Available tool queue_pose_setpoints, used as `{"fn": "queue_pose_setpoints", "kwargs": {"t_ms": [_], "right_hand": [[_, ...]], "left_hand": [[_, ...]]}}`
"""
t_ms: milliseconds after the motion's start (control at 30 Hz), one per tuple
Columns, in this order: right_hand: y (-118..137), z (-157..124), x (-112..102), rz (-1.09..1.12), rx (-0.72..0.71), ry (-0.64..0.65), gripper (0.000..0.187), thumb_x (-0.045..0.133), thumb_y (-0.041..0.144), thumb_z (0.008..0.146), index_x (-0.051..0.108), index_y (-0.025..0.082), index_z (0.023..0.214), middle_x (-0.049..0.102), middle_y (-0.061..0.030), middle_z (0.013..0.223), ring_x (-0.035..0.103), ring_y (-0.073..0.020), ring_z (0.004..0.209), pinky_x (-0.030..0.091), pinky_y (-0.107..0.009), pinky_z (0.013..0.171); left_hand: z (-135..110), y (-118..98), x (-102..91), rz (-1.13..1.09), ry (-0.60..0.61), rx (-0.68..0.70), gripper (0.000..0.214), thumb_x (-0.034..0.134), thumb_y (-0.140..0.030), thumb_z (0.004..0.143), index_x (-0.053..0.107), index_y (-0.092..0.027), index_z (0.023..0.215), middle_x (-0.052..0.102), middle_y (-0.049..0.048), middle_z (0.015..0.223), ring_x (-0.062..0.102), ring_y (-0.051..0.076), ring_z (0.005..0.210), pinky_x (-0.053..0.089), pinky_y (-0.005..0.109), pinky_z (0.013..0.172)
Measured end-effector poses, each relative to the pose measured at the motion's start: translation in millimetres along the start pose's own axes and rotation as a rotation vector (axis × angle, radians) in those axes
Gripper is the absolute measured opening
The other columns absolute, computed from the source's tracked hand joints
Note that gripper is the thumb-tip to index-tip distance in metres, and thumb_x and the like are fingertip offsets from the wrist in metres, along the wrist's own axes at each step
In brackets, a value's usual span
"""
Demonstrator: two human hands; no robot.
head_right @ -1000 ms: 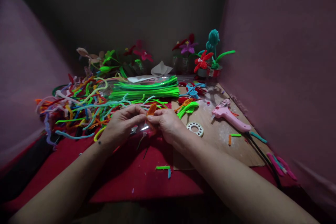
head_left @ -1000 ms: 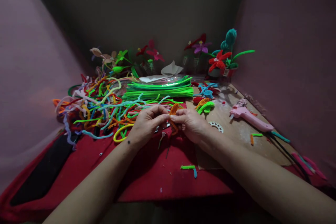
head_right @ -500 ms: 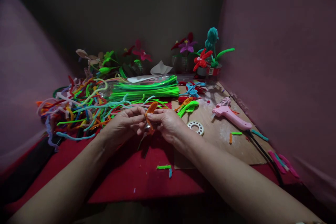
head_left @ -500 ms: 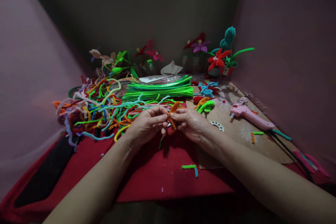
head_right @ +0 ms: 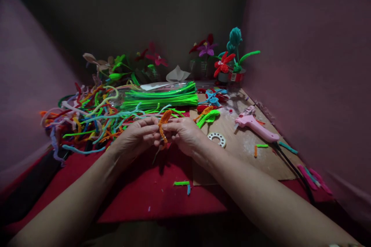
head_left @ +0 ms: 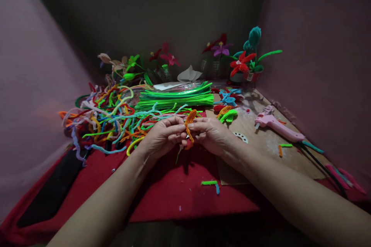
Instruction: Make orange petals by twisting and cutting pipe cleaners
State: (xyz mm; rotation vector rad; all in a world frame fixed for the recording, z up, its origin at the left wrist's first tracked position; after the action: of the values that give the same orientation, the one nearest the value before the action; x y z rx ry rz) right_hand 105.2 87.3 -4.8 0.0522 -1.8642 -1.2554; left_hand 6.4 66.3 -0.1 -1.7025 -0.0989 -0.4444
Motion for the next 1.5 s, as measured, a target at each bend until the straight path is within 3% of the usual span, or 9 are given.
{"fn": "queue_pose_setpoints", "kwargs": {"t_ms": [533,833,1233,1433,1500], "right_hand": [[-1.4,2.0,-1.8,-0.016,-0.041,-0.006,0.020,0.073,0.017,0.052,0.060,0.008,0.064,0.063,-0.0037,0.058,0.057,-0.0117,0.049,0.047,-0.025,0.050],[-2.0,0.4,-7.6,-0.183,-0.081,-0.112,0.008,0.063,0.014,0.057,0.056,0.012,0.055,0.057,0.0004,0.048,0.050,-0.0084,0.040,0.039,-0.022,0.044],[-2.6,-0.6,-2.1,-0.090,-0.139,-0.029,0.015,0.070,0.022,0.059,0.061,0.012,0.063,0.059,-0.0015,0.054,0.051,-0.0098,0.045,0.042,-0.025,0.048],[5.6,2.7,-10.3,0.049,-0.153,-0.180,0.016,0.068,0.018,0.058,0.053,0.013,0.059,0.046,0.0040,0.047,0.038,-0.0050,0.041,0.025,-0.019,0.038],[8.2,1.8,-12.8,0.056,-0.168,-0.242,0.017,0.068,0.017,0.057,0.051,0.014,0.059,0.044,0.0050,0.046,0.035,-0.0044,0.040,0.022,-0.019,0.038]], "left_hand": [[0.9,-1.4,-2.5,-0.004,-0.036,0.002,0.012,0.067,-0.015,0.069,0.056,-0.013,0.073,0.058,0.0005,0.066,0.057,0.009,0.054,0.053,0.023,0.053],[-1.4,-5.2,-2.0,0.092,-0.099,0.046,0.017,0.071,-0.015,0.064,0.056,-0.013,0.073,0.061,0.0004,0.071,0.061,0.011,0.057,0.055,0.027,0.056],[-6.9,-12.3,7.2,0.164,-0.159,0.117,0.020,0.072,-0.020,0.063,0.056,-0.014,0.073,0.060,-0.0017,0.065,0.058,0.010,0.053,0.052,0.025,0.054],[-7.3,-13.1,-1.7,0.211,-0.252,0.171,0.021,0.068,-0.028,0.069,0.058,-0.016,0.082,0.055,-0.0038,0.059,0.047,0.005,0.042,0.039,0.017,0.040],[-6.4,-7.2,0.5,0.209,-0.250,0.119,0.021,0.066,-0.033,0.071,0.058,-0.016,0.081,0.056,-0.0032,0.061,0.044,0.003,0.040,0.034,0.015,0.038]]}}
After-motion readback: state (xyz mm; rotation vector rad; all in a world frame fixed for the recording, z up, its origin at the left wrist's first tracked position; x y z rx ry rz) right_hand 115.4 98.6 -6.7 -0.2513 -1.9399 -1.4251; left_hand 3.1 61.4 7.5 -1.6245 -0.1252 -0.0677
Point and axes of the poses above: each hand's wrist, its own z-axis towards the middle knuckle, its own x-axis out of the palm, y = z × x, the point moved 6 cm from there along z, towards the middle knuckle
